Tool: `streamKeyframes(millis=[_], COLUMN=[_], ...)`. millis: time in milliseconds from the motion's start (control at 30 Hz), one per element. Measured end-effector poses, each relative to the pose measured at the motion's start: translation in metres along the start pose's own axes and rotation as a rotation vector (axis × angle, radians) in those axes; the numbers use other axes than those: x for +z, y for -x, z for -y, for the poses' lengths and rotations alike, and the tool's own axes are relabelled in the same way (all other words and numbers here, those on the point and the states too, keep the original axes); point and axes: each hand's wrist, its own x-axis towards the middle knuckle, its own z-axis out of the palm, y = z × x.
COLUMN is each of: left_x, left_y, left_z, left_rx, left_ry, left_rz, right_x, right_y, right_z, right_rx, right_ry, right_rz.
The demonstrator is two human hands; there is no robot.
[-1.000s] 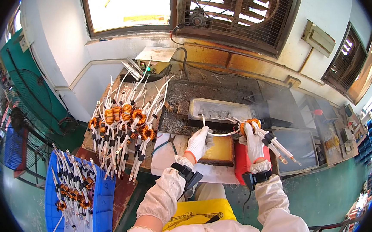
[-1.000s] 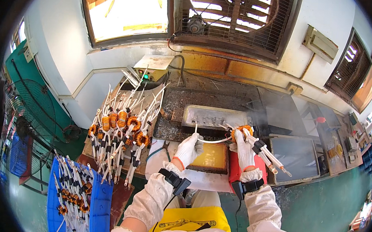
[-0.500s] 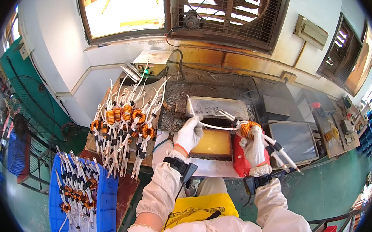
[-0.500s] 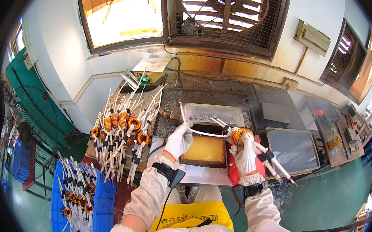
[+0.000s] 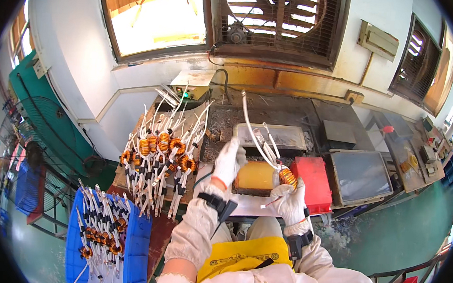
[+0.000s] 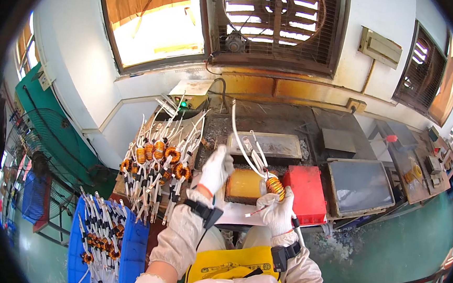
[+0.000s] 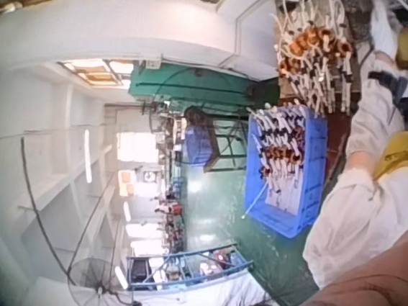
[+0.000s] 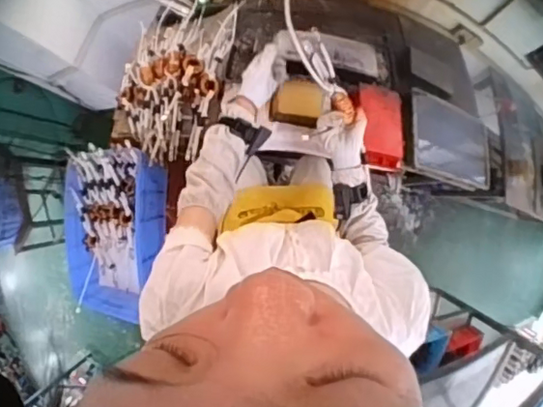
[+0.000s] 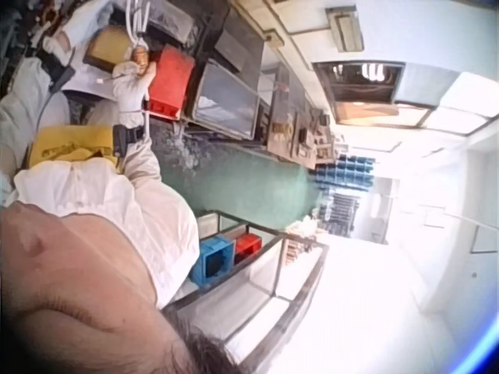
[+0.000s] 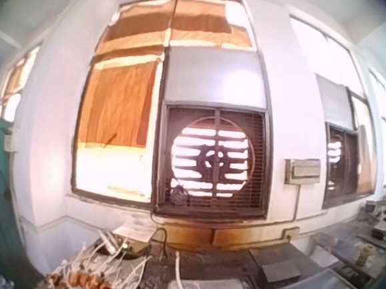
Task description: The worker is dipping electrical coil components into a heated soldering bath to coat the leads.
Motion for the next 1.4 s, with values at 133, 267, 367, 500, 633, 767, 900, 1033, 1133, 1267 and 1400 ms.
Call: streamKeyframes(millis=[133,267,367,500,633,767,900,1033,1133,1267,1400], left_x=[-0.023,-0.052,-0.013,-0.020,-0.028,-0.027,-0.045,-0.046,-0.043,-0.046,-0.049], left_y=[0.046,0.068,0.093,0.084,0.087,0.090,0.086,0.088,0.095,0.095,0.093], left_z=[0.038,0.109,0.095,0.092,0.079,0.060,0.049,0.044,0.032,0.038,0.044], left_rx=[-0.327,-0.479,-0.140,-0.275,-0.288,-0.216,-0.163,-0.014,-0.064,-0.059,-0.052], left_ry=[-0.047,0.309,0.075,0.415,0.434,0.358,0.286,0.035,-0.131,-0.251,-0.291], left_rz=[0.026,0.358,0.439,0.404,0.388,0.296,0.256,0.019,-0.055,-0.052,-0.109], right_x=[0.012,0.016,0.008,0.018,0.025,0.023,0.018,-0.002,-0.008,-0.010,-0.008], right_y=[0.001,0.004,0.005,0.013,0.020,0.023,0.018,0.010,0.012,0.015,0.019], right_z=[-0.024,-0.049,-0.058,-0.077,-0.081,-0.077,-0.068,-0.063,-0.070,-0.081,-0.084], right_rx=[0.087,0.252,0.262,0.378,0.514,0.592,0.379,-0.142,-0.463,-0.938,-0.792], right_ry=[-0.185,-0.366,-0.518,-0.579,-0.513,-0.361,0.202,1.045,1.477,2.142,2.442], right_rz=[0.072,0.135,0.157,0.178,0.195,0.209,0.164,0.166,0.116,0.317,0.373])
